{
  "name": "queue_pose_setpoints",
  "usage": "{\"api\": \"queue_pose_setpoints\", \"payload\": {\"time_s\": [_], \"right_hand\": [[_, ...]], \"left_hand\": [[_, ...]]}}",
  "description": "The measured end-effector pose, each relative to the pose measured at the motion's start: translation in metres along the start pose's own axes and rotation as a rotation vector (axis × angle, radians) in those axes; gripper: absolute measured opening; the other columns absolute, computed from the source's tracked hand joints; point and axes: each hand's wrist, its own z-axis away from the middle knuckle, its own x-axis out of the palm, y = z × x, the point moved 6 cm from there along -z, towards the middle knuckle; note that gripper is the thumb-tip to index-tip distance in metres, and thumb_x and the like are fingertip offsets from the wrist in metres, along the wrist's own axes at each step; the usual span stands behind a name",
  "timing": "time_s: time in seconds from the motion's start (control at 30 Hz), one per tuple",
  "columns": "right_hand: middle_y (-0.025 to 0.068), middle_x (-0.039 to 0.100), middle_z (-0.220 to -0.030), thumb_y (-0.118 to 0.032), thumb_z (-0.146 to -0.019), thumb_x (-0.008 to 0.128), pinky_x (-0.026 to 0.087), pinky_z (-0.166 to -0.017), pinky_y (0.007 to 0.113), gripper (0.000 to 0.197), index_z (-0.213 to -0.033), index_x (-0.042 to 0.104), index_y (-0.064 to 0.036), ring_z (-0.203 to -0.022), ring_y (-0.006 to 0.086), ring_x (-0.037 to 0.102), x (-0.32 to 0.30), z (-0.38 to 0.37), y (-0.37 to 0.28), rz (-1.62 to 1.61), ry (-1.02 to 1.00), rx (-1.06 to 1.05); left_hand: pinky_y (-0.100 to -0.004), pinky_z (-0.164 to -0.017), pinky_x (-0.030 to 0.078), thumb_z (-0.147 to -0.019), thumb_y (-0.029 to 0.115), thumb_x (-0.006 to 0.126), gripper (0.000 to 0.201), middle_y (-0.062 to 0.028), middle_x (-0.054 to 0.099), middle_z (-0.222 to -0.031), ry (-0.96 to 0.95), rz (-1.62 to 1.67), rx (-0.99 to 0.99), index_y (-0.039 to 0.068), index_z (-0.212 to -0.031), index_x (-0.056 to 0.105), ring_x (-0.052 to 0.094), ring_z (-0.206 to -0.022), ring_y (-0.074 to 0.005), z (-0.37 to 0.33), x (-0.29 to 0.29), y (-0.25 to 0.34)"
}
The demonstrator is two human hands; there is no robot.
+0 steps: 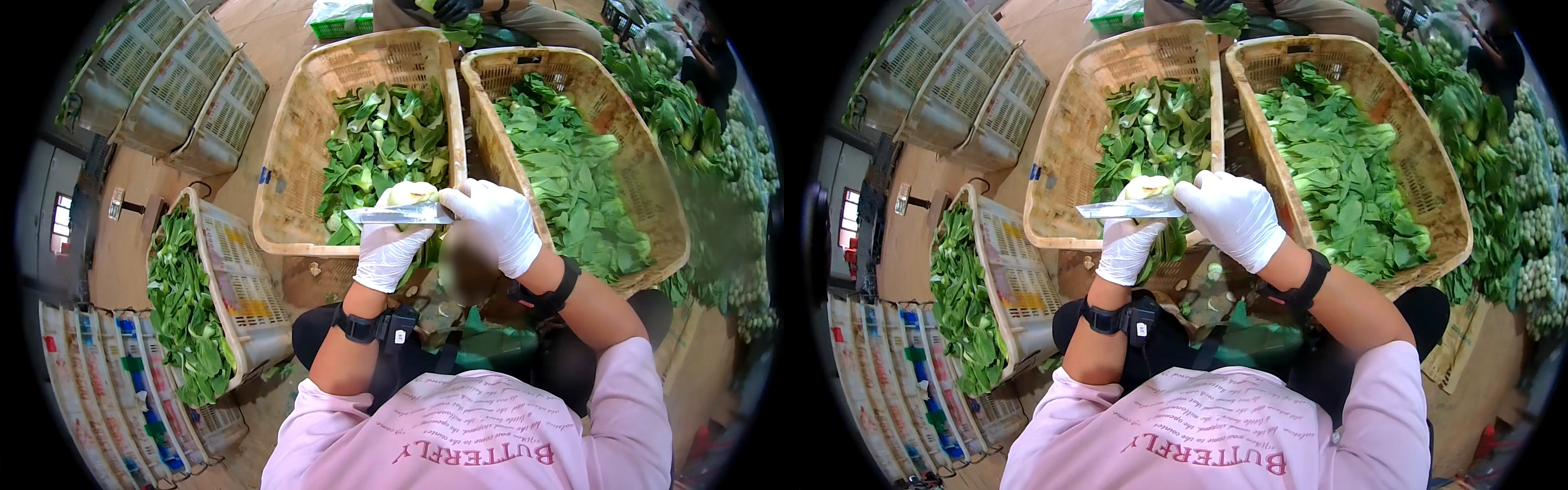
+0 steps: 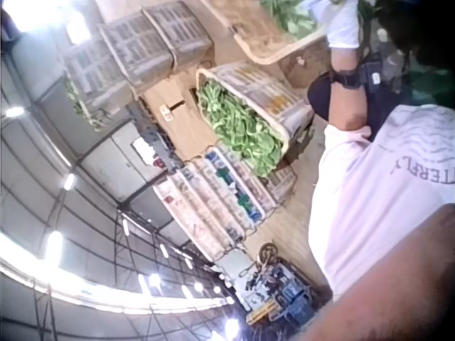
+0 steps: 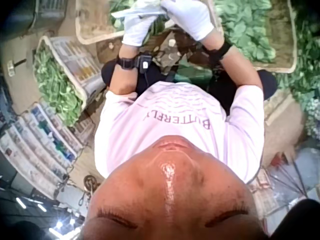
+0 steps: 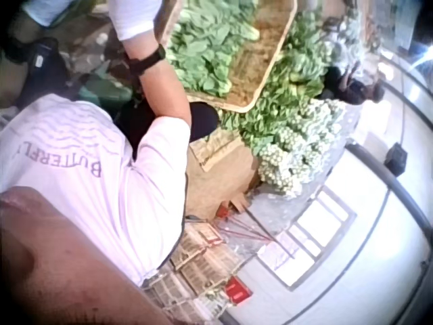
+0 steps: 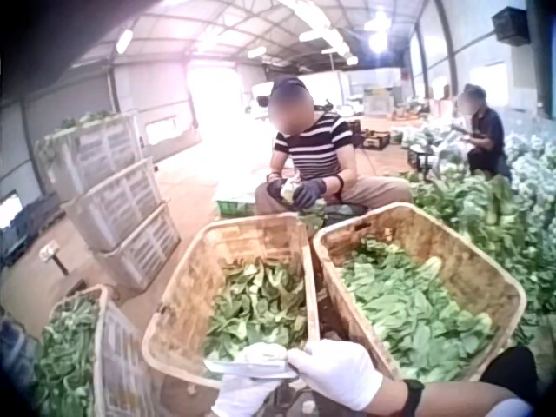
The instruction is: The person trims the ends of leafy green vegetables using a knife and places them into a large plastic basket.
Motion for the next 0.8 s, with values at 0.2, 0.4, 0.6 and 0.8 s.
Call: {"api": "queue_pose_setpoints", "payload": {"time_s": [0.2, 0.4, 0.6, 0.8], "right_hand": [[0.0109, 0.063, -0.080, -0.016, -0.082, 0.056, 0.051, -0.059, 0.040, 0.005, -0.083, 0.060, -0.0122, -0.074, 0.0309, 0.064, 0.064, -0.005, 0.054, 0.128, -0.362, 0.399], [0.0089, 0.067, -0.085, -0.030, -0.086, 0.062, 0.049, -0.071, 0.033, 0.029, -0.104, 0.063, -0.0072, -0.077, 0.0213, 0.063, 0.065, 0.002, 0.072, -0.697, -0.513, 0.714], [0.0049, 0.062, -0.103, -0.023, -0.082, 0.073, 0.045, -0.085, 0.027, 0.043, -0.117, 0.059, -0.0030, -0.094, 0.0114, 0.056, 0.031, -0.034, 0.008, -1.236, -0.432, 0.359], [0.0024, 0.063, -0.103, -0.013, -0.080, 0.072, 0.046, -0.086, 0.025, 0.045, -0.121, 0.058, -0.0026, -0.094, 0.0086, 0.055, 0.025, -0.034, 0.002, -1.235, -0.595, 0.324]], "left_hand": [[-0.0267, -0.080, 0.049, -0.072, 0.007, 0.078, 0.039, -0.0035, 0.064, -0.097, 0.169, 0.384, 0.074, 0.002, -0.106, 0.058, 0.059, -0.087, -0.0112, 0.012, -0.023, 0.000], [-0.0266, -0.087, 0.045, -0.074, 0.035, 0.080, 0.064, -0.0046, 0.060, -0.111, -0.051, 0.712, -0.085, 0.003, -0.122, 0.053, 0.057, -0.098, -0.0119, 0.004, -0.035, -0.025], [-0.0253, -0.087, 0.045, -0.074, 0.037, 0.079, 0.057, -0.0029, 0.063, -0.106, -0.153, 0.723, -0.072, 0.003, -0.114, 0.057, 0.057, -0.097, -0.0106, -0.006, -0.018, -0.032], [-0.0233, -0.080, 0.044, -0.079, 0.027, 0.076, 0.035, -0.0003, 0.062, -0.097, -0.153, 0.663, -0.174, 0.005, -0.102, 0.060, 0.055, -0.087, -0.0078, 0.007, -0.024, -0.026]]}}
